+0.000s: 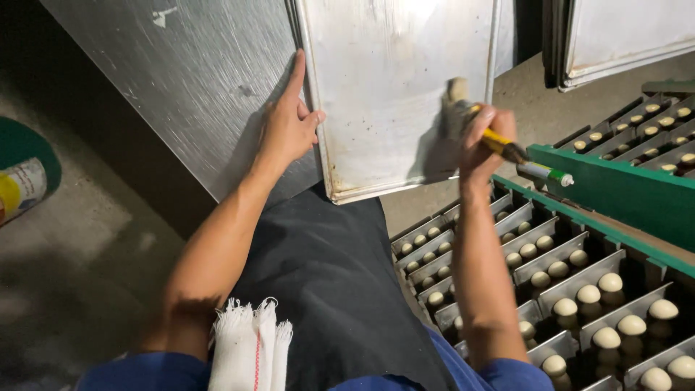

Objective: Greasing metal baking trays using a pastry brush in a bakery production area.

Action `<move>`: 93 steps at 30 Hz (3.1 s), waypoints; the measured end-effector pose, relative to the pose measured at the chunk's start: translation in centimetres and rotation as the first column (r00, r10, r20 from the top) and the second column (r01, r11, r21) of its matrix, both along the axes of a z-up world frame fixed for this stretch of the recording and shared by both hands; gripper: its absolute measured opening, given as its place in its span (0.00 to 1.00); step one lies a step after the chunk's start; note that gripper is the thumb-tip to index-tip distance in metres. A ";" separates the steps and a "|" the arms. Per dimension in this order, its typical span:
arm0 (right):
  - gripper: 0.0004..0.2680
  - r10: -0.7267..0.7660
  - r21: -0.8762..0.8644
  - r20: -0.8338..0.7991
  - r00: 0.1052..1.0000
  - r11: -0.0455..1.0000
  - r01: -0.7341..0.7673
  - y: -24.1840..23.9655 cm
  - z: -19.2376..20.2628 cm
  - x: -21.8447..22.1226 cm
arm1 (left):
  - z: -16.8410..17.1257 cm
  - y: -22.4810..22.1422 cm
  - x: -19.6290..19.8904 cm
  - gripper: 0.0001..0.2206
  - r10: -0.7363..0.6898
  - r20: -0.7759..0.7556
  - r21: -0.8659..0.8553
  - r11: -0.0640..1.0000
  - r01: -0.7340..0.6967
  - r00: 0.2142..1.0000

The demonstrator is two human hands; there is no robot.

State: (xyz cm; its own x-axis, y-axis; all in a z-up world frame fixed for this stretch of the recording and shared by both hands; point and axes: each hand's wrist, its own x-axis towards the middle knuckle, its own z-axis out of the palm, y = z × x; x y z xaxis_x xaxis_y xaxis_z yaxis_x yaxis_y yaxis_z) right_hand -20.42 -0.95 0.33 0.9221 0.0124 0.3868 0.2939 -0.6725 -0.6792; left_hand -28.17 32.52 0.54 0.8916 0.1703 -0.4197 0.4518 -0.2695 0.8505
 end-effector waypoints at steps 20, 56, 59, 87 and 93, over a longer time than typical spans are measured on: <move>0.05 0.117 -0.043 -0.122 0.986 0.991 -0.123 14.7 0.8 -3.2 | -2.2 1.0 -0.4 0.47 -0.047 0.013 -0.130 0.990 0.048 0.999; 0.08 0.143 -0.202 0.136 0.980 0.973 -0.113 3.6 -0.4 14.3 | -1.0 0.4 0.0 0.49 -0.070 0.001 0.090 0.993 0.070 0.998; 0.06 0.153 -0.216 0.148 0.977 0.969 -0.119 6.1 -0.8 13.2 | -1.0 0.3 0.0 0.49 -0.061 -0.017 0.097 0.993 0.062 0.998; 0.08 0.280 0.667 -0.059 0.958 0.725 -0.171 16.5 -6.0 13.9 | -0.6 -0.4 0.0 0.47 0.009 0.002 0.054 0.999 -0.009 1.000; 0.12 0.211 0.397 0.077 0.974 0.890 -0.224 10.0 -5.1 18.8 | 0.3 -0.3 0.6 0.48 -0.008 -0.052 0.056 0.998 0.011 0.999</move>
